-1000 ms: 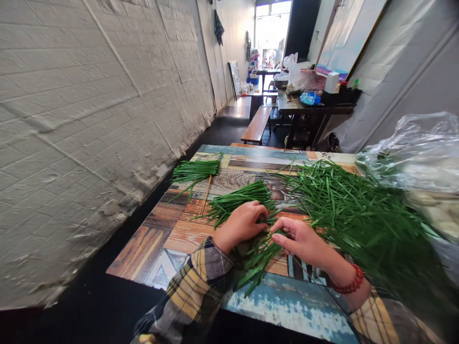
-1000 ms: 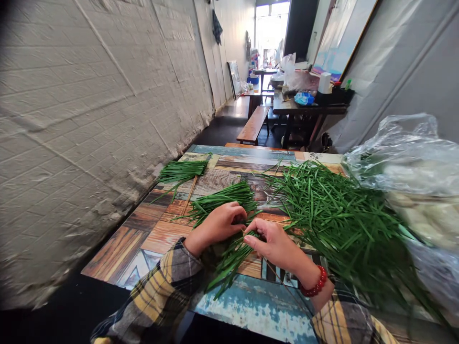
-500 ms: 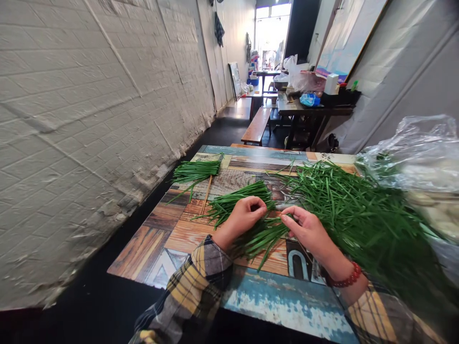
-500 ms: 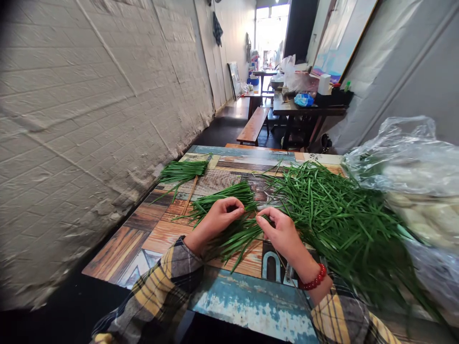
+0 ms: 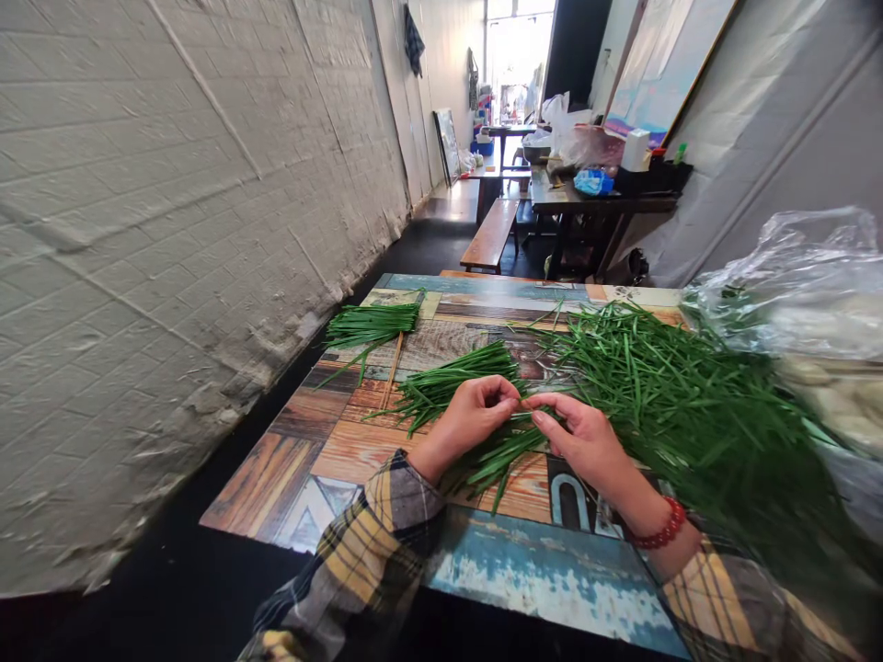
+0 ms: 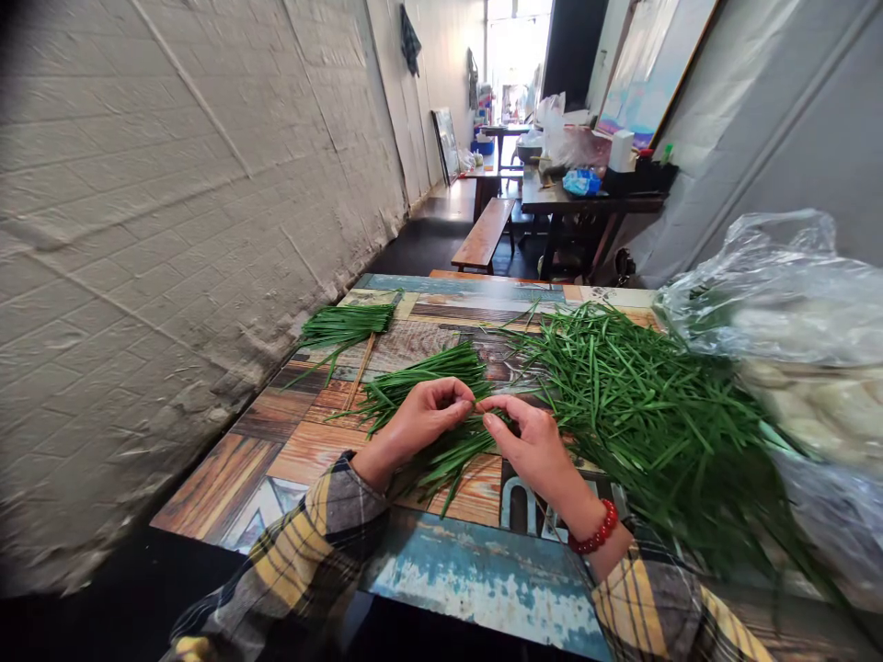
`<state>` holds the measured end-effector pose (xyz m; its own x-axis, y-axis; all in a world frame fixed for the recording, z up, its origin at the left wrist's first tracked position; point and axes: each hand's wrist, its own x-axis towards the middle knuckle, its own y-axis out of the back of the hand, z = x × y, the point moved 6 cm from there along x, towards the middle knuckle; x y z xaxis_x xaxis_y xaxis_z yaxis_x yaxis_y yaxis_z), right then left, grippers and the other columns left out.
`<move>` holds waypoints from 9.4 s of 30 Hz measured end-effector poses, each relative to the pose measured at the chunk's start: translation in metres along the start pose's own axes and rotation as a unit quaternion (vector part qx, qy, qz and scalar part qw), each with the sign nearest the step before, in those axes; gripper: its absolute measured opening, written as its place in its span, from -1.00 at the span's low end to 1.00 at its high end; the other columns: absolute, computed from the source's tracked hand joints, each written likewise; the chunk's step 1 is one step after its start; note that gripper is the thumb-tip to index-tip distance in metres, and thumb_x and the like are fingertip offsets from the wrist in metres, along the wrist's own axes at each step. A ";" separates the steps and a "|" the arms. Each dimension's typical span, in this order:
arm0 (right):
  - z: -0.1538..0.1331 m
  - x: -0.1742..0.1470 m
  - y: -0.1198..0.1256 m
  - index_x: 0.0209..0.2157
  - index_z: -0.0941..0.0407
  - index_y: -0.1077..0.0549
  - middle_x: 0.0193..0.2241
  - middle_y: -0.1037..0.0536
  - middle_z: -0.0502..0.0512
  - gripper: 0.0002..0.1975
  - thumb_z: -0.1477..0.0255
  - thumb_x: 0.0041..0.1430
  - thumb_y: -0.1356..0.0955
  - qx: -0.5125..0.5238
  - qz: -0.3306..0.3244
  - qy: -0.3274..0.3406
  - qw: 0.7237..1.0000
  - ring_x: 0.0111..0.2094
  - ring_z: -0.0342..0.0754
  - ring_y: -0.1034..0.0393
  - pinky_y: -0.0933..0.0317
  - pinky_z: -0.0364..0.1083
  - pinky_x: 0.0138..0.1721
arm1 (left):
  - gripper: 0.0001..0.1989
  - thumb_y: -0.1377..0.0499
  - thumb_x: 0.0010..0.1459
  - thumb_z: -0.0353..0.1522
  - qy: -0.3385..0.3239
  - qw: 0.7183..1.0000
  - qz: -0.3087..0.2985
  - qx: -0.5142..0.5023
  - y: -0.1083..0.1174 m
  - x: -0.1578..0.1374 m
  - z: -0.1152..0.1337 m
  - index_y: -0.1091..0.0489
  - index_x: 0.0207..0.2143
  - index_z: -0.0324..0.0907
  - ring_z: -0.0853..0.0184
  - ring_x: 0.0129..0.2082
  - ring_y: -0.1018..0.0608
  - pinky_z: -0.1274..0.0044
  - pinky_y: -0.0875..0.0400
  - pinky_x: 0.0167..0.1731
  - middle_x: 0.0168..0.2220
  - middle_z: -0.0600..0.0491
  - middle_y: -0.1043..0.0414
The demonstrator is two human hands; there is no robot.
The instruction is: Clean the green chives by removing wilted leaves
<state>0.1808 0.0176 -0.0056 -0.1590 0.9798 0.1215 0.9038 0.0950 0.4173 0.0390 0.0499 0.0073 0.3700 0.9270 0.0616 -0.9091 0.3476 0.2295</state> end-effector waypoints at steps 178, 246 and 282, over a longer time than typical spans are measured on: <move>0.018 0.004 -0.005 -0.10 0.10 -0.32 -0.49 -0.37 -0.09 -0.73 0.32 0.17 -0.30 0.069 -0.017 -0.022 0.997 -0.65 -0.25 -0.16 -0.16 -0.22 -0.61 | -0.88 -0.17 0.05 -0.37 -0.021 0.999 -0.005 -0.024 -0.005 -0.001 -0.003 -0.41 -0.45 -0.28 0.44 -0.45 -0.37 0.60 -0.26 -0.39 -0.49 0.10 -0.37; 0.019 0.002 0.000 -0.17 0.10 -0.48 -0.44 -0.52 0.04 -0.72 0.26 0.14 -0.33 0.113 -0.020 -0.047 0.992 -0.54 -0.12 -0.34 -0.25 -0.14 -0.53 | -0.69 -0.29 -0.07 -0.34 0.047 0.985 0.000 -0.168 0.001 0.002 -0.013 -0.28 -0.29 -0.25 0.50 -0.60 -0.37 0.62 -0.25 -0.53 -0.56 0.18 -0.34; 0.009 -0.001 0.009 -0.18 0.13 -0.54 -0.43 -0.55 0.06 -0.67 0.24 0.11 -0.34 0.101 0.052 -0.034 0.993 -0.53 -0.12 -0.33 -0.19 -0.14 -0.51 | -0.85 -0.17 0.00 -0.35 0.026 0.996 0.079 -0.023 0.008 0.002 -0.012 -0.30 -0.53 -0.26 0.51 -0.57 -0.25 0.64 -0.13 -0.57 -0.58 0.16 -0.23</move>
<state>0.1929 0.0193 -0.0095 -0.0397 0.9951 0.0907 0.9762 0.0192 0.2159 0.0299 0.0568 -0.0023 0.2132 0.9761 0.0429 -0.9632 0.2026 0.1764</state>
